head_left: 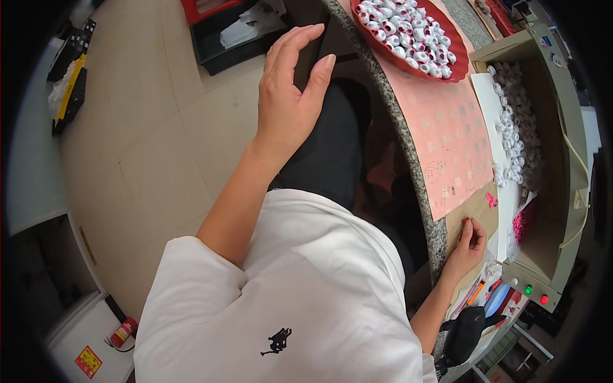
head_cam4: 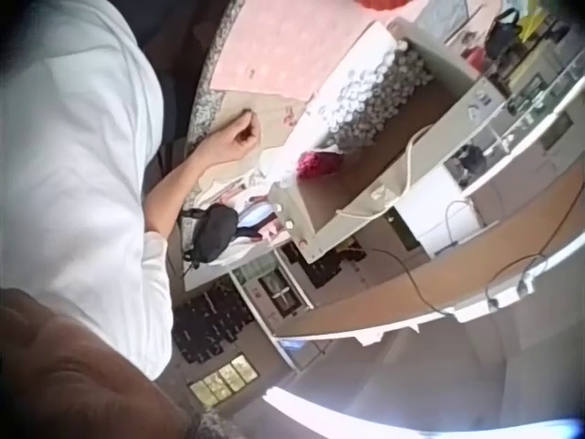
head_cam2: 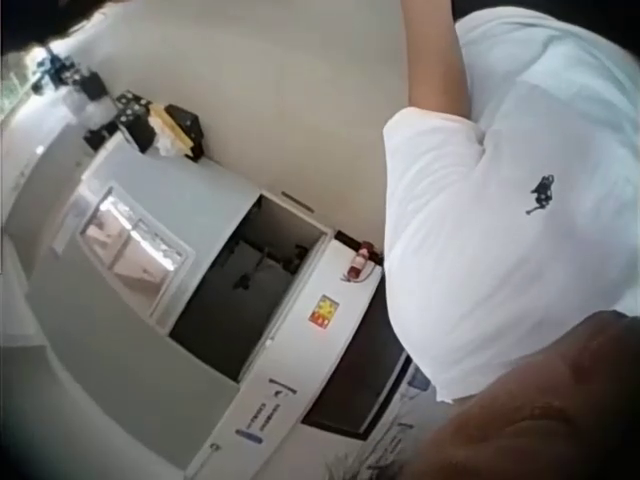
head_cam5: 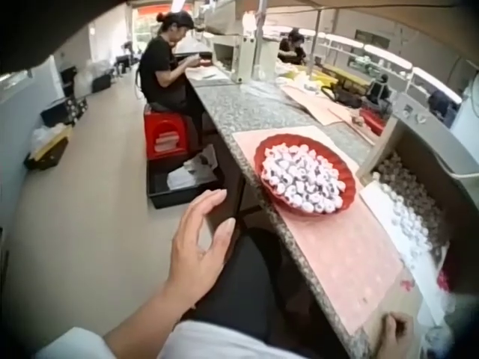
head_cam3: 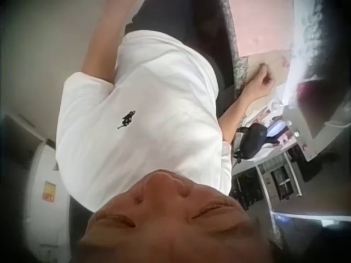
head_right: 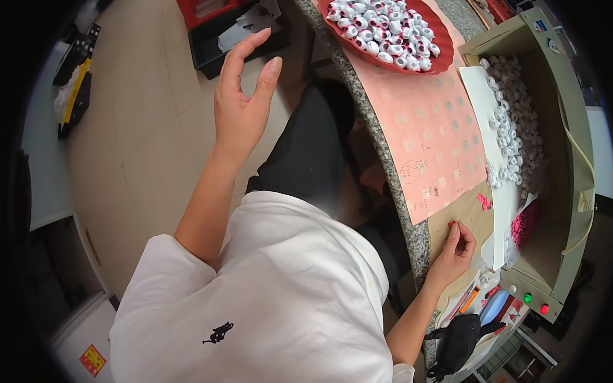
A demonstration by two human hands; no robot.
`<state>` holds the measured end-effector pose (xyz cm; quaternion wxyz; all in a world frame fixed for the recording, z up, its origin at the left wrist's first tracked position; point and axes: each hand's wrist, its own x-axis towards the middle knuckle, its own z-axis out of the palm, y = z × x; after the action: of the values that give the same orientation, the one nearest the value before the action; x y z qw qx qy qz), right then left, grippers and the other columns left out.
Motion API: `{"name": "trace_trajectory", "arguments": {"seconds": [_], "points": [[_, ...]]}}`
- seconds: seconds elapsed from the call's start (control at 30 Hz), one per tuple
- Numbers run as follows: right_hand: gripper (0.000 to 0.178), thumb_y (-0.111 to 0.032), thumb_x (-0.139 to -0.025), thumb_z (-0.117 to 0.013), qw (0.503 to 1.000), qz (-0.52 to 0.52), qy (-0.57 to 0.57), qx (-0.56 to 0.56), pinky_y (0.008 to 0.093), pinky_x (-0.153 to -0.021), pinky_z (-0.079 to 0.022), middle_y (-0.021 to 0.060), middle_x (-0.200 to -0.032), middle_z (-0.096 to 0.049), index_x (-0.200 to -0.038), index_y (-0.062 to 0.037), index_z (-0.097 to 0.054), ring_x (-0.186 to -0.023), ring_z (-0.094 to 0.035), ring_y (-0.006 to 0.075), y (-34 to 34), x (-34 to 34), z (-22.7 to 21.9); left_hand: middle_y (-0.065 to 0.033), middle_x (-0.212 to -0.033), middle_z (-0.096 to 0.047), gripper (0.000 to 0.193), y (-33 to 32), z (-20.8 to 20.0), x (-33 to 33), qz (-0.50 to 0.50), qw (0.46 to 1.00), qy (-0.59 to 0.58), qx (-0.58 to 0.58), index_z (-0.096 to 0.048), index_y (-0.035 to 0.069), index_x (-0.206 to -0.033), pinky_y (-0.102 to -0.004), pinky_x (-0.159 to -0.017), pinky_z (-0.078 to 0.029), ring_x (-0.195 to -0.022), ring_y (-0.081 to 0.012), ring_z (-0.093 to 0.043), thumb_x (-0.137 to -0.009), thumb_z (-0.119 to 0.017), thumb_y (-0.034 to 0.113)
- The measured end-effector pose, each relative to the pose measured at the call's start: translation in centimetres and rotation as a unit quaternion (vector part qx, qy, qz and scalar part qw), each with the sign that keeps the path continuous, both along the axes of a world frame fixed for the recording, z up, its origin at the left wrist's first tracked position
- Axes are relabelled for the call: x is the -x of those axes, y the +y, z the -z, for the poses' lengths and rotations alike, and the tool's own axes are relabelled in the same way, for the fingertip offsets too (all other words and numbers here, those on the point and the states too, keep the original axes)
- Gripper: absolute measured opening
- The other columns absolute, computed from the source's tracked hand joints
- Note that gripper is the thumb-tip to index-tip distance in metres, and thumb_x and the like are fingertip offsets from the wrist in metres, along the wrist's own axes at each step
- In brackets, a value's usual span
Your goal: Gluing small pink decorative pieces onto white plastic toy components.
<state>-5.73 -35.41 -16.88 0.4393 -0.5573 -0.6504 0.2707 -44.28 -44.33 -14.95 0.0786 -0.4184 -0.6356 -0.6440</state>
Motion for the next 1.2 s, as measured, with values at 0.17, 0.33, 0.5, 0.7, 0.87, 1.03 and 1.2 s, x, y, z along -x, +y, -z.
{"name": "trace_trajectory", "arguments": {"seconds": [0.17,0.33,0.5,0.7,0.87,1.03,1.2], "points": [[0.016,-0.012,-0.091,-0.059,1.000,-0.003,0.013,0.005,0.0201,-0.076,-0.045,0.0053,-0.095,-0.061,-0.100,0.0019,-0.058,-0.088,-0.058,0.0109,0.5,0.4,0.6,-0.0116,-0.115,-0.057,0.031,0.3,1.4,0.0,0.006,0.999,-0.024,0.040,-0.056,0.004,-0.115,-0.0355,-0.095,-0.040,-0.111,-0.0288,-0.051,-0.087,-0.061,0.017],[0.017,-0.011,-0.091,-0.059,1.000,0.003,0.016,-0.009,0.0208,-0.078,-0.045,0.0055,-0.095,-0.061,-0.101,0.0020,-0.058,-0.087,-0.058,0.0114,1.4,0.5,0.4,-0.0114,-0.114,-0.058,0.030,1.4,1.1,0.1,0.023,0.999,-0.034,0.021,-0.056,0.004,-0.114,-0.0343,-0.094,-0.041,-0.109,-0.0285,-0.052,-0.086,-0.061,0.016],[0.016,-0.009,-0.090,-0.059,0.999,-0.010,0.040,-0.010,0.0236,-0.083,-0.045,0.0066,-0.096,-0.061,-0.101,0.0030,-0.058,-0.089,-0.058,0.0118,1.9,0.5,-1.6,-0.0132,-0.111,-0.059,0.029,1.5,-2.2,-0.3,0.017,0.999,-0.003,0.030,-0.056,0.002,-0.113,-0.0343,-0.091,-0.043,-0.105,-0.0299,-0.055,-0.086,-0.060,0.010],[0.012,-0.007,-0.089,-0.059,1.000,0.000,0.021,-0.011,0.0230,-0.079,-0.046,0.0050,-0.093,-0.058,-0.097,0.0026,-0.057,-0.085,-0.057,0.0112,-0.4,-1.5,-9.7,-0.0132,-0.114,-0.059,0.030,-0.8,-10.0,-4.0,0.072,0.993,-0.044,0.087,-0.054,0.004,-0.116,-0.0446,-0.103,-0.033,-0.109,-0.0294,-0.055,-0.087,-0.058,0.012],[0.011,-0.006,-0.088,-0.059,1.000,0.017,-0.024,-0.009,0.0212,-0.071,-0.046,0.0036,-0.090,-0.054,-0.094,0.0024,-0.058,-0.080,-0.056,0.0099,-1.2,-3.0,-13.3,-0.0115,-0.105,-0.062,0.032,-1.0,-15.1,-5.7,0.070,0.994,-0.033,0.075,-0.054,0.004,-0.118,-0.0363,-0.091,-0.044,-0.098,-0.0256,-0.059,-0.087,-0.058,0.009],[0.007,-0.006,-0.086,-0.061,0.999,0.019,0.012,-0.039,0.0210,-0.059,-0.039,0.0022,-0.084,-0.052,-0.088,0.0007,-0.060,-0.068,-0.048,0.0081,-0.7,-3.2,-13.9,-0.0104,-0.107,-0.063,0.033,0.5,-15.2,-7.7,0.110,0.988,-0.027,0.101,-0.053,0.004,-0.120,-0.0303,-0.087,-0.046,-0.098,-0.0193,-0.061,-0.088,-0.058,0.008],[0.008,-0.006,-0.086,-0.061,0.998,0.038,0.050,-0.029,0.0210,-0.064,-0.042,0.0025,-0.084,-0.054,-0.089,0.0009,-0.060,-0.071,-0.052,0.0089,-0.6,-4.9,-14.2,-0.0103,-0.107,-0.063,0.031,2.4,-14.6,-11.2,0.194,0.973,-0.046,0.112,-0.054,0.003,-0.119,-0.0300,-0.086,-0.046,-0.099,-0.0188,-0.061,-0.089,-0.057,0.010]]}}
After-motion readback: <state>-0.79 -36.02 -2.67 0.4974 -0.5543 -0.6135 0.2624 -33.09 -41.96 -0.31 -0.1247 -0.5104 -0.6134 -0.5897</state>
